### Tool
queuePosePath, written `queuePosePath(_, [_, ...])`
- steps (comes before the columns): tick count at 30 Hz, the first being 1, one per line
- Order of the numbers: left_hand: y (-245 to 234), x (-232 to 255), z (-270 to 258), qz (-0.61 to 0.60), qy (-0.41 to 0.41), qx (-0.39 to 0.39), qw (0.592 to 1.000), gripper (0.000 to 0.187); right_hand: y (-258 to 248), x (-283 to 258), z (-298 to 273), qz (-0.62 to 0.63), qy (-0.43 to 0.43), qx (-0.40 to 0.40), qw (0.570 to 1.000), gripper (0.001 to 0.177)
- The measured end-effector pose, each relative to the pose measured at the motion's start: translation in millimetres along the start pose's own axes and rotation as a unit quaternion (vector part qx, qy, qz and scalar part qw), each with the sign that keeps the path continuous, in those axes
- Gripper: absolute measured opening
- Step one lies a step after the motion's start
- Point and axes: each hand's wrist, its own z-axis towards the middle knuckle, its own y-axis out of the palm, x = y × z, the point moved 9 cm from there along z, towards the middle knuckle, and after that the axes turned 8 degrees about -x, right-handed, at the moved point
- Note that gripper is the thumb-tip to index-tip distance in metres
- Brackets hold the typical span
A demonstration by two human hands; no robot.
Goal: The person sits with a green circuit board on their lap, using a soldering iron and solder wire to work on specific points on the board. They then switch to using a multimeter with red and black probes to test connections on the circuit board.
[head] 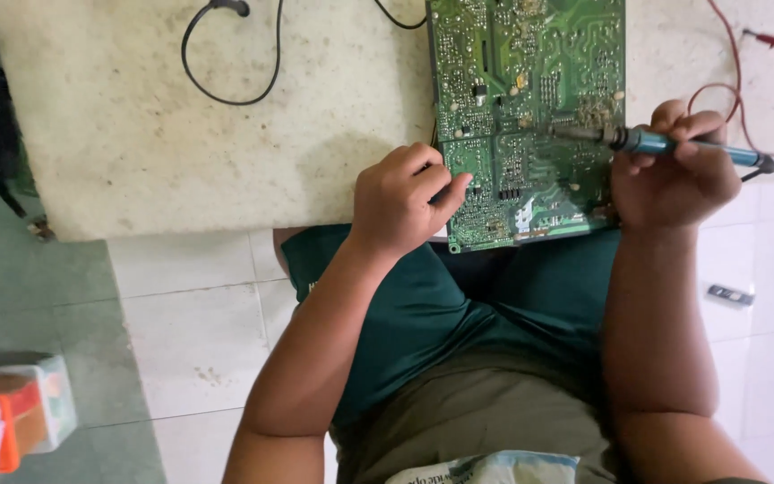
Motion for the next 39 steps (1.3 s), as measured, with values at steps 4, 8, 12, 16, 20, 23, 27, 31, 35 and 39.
queuePosePath(4, [2, 3, 1, 0.019, 0.007, -0.008, 1.0, 0.035, -24, -1, -11, -0.066, -0.004, 0.11, 0.992, 0.009])
queuePosePath(8, [4, -1, 2, 0.015, -0.021, -0.013, 1.0, 0.036, -5, -5, -9, -0.206, -0.03, 0.014, 0.978, 0.014])
queuePosePath(12, [5, -5, 3, -0.007, -0.043, -0.007, 0.999, 0.038, 0, -5, -6, -0.178, -0.044, 0.028, 0.983, 0.009])
queuePosePath(16, [5, -6, 5, -0.004, -0.049, -0.007, 0.999, 0.038, -1, -6, -2, -0.161, -0.05, 0.026, 0.985, 0.008])
queuePosePath(20, [9, -10, 2, -0.008, -0.078, -0.018, 0.997, 0.038, -16, -9, -11, -0.119, -0.056, 0.122, 0.984, 0.004])
queuePosePath(23, [7, -10, 3, -0.03, -0.102, -0.028, 0.994, 0.037, -19, -9, -11, -0.099, -0.056, 0.132, 0.985, 0.004])
queuePosePath(27, [-1, -10, 11, -0.093, -0.139, -0.04, 0.985, 0.034, -19, -8, -7, -0.1, -0.059, 0.108, 0.987, 0.003])
queuePosePath(31, [1, -10, 9, -0.082, -0.141, -0.04, 0.986, 0.034, -14, -8, -7, -0.111, -0.052, 0.096, 0.988, 0.003])
queuePosePath(35, [5, -10, 5, -0.059, -0.137, -0.025, 0.989, 0.034, -15, -8, -10, -0.124, -0.048, 0.114, 0.985, 0.003])
queuePosePath(39, [4, -5, 4, -0.039, -0.119, -0.006, 0.992, 0.037, -14, -8, -11, -0.131, -0.057, 0.104, 0.984, 0.004])
